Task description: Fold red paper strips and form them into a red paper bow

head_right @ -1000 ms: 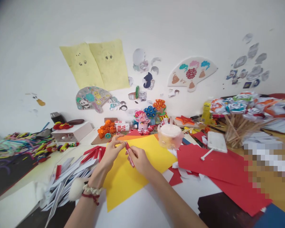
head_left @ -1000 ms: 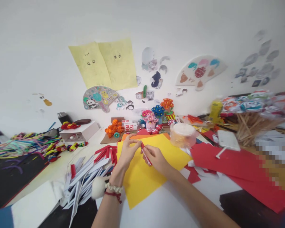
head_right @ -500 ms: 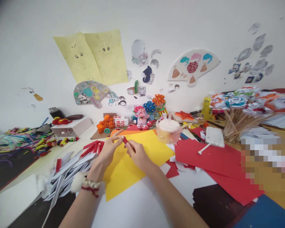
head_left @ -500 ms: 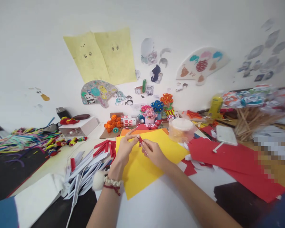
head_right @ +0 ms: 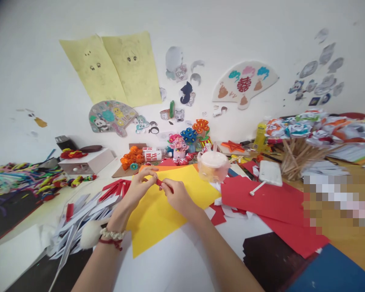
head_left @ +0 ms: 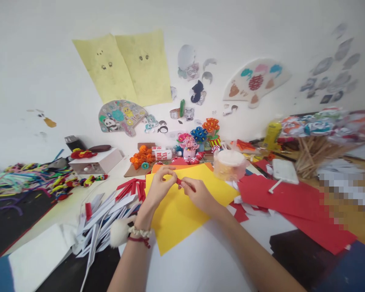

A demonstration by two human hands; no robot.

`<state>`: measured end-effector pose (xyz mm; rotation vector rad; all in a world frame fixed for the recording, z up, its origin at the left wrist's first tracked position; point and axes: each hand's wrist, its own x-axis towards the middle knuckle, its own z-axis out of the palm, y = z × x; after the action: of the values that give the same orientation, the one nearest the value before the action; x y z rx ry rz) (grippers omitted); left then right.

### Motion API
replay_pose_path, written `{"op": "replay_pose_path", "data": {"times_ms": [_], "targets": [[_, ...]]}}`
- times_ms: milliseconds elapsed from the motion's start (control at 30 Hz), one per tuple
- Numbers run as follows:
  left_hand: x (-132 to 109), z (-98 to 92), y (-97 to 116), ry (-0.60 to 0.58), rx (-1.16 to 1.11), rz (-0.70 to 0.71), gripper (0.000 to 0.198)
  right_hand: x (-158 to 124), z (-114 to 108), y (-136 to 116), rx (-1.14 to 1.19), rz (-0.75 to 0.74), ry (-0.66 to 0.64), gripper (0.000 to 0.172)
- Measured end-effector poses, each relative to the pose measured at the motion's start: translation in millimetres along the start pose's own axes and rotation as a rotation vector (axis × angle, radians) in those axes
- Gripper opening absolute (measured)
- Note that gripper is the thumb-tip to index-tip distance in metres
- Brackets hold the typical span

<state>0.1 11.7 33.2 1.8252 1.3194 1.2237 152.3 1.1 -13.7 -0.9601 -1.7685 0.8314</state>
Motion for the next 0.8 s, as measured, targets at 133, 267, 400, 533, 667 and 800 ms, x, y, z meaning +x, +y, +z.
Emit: {"op": "replay_pose_path", "data": {"times_ms": [133,267,400,533,667,800], "targets": [[-0.6,-2.2,1.6,-0.088,0.088,0.056,0.017,0.2,-3.4,7.5,-0.124,-0.018,0.014,0.023],[-1.3,-2.3,0.8,-0.072,0.176,0.129,0.013,-1.6,-8.1,6.6,-0.281,-0.015,0.001,0.023],[-1.4,1.8,0.5,-0.092,0.266,0.227,0.008,-3.3,-11.7,1.0,-0.499,-0.006,-0.03,0.023],[-2.5,8.0,-0.4,-0.127,0.318,0.261,0.008,-3.5,-11.7,-1.0,-0.61,0.03,-0.053,0.024],[-5.8,13.2,-0.4,-0.129,0.351,0.285,0.007,-3.4,-10.6,-0.1,-0.576,0.032,-0.069,0.024],[-6.5,14.9,-1.5,-0.104,0.356,0.304,0.008,-3.6,-9.6,1.2,-0.504,0.008,-0.051,0.025]]}}
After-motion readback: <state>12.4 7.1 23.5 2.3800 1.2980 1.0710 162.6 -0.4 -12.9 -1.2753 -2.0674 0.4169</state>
